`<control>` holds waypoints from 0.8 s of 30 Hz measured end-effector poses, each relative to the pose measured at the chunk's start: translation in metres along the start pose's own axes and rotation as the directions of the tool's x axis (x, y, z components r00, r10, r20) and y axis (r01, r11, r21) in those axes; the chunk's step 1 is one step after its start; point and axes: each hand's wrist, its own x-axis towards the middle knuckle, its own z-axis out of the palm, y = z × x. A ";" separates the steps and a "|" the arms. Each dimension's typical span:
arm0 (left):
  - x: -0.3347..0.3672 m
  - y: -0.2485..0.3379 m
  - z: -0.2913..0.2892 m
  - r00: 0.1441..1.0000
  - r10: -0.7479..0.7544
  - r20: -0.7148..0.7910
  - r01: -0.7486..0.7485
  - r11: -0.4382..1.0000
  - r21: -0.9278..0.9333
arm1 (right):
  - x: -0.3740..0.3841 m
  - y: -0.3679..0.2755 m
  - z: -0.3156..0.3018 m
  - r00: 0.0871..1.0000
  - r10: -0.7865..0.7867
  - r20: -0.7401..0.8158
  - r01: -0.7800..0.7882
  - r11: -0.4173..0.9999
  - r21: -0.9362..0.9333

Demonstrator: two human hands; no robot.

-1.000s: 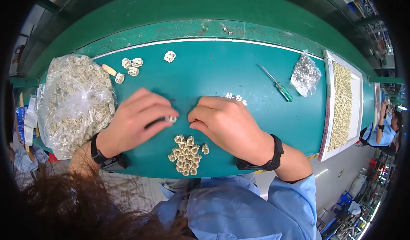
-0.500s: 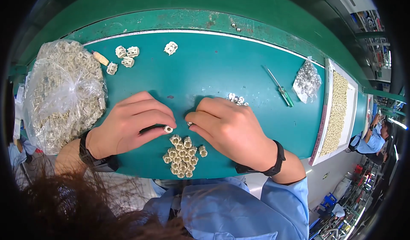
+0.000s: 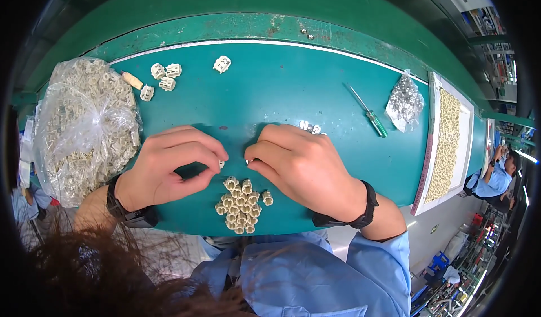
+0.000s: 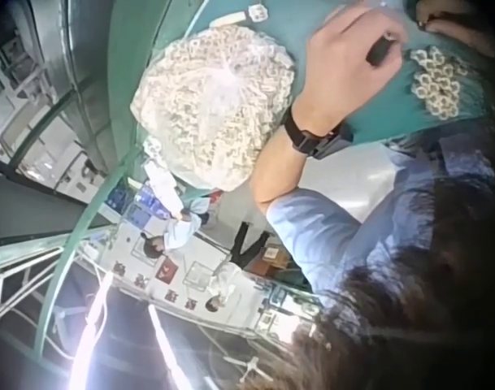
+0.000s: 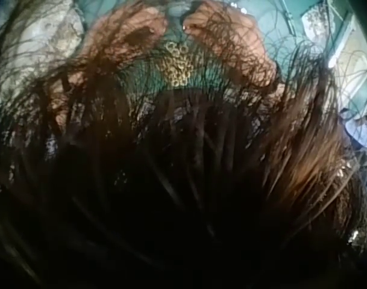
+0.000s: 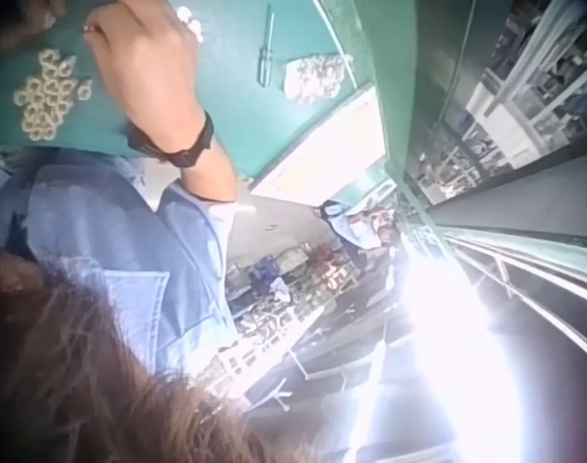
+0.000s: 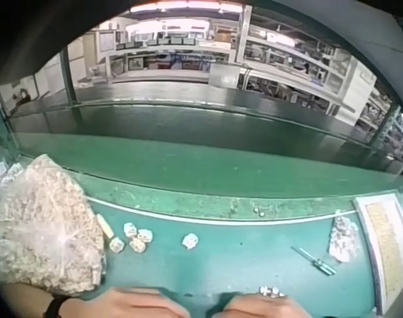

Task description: The person assembles components by hand by picking up a plastic housing and a metal contact, fitting the contact into the housing, and occasionally using a screwdriver to press them together. The person then places the assembled unit onto a growing pile on the work surface and repeats the process.

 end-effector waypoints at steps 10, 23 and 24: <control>0.002 0.011 0.002 0.990 -0.134 -0.045 0.134 0.991 0.018 | 0.000 0.001 -0.002 1.000 -0.006 -0.021 0.006 1.000 0.016; -0.002 0.006 0.005 0.997 -0.077 0.000 0.077 0.992 0.103 | 0.000 -0.002 0.000 0.998 -0.017 -0.065 0.022 0.996 0.087; -0.002 0.006 0.005 0.997 -0.077 0.001 0.076 0.992 0.103 | 0.000 -0.002 0.000 0.998 -0.016 -0.065 0.022 0.995 0.098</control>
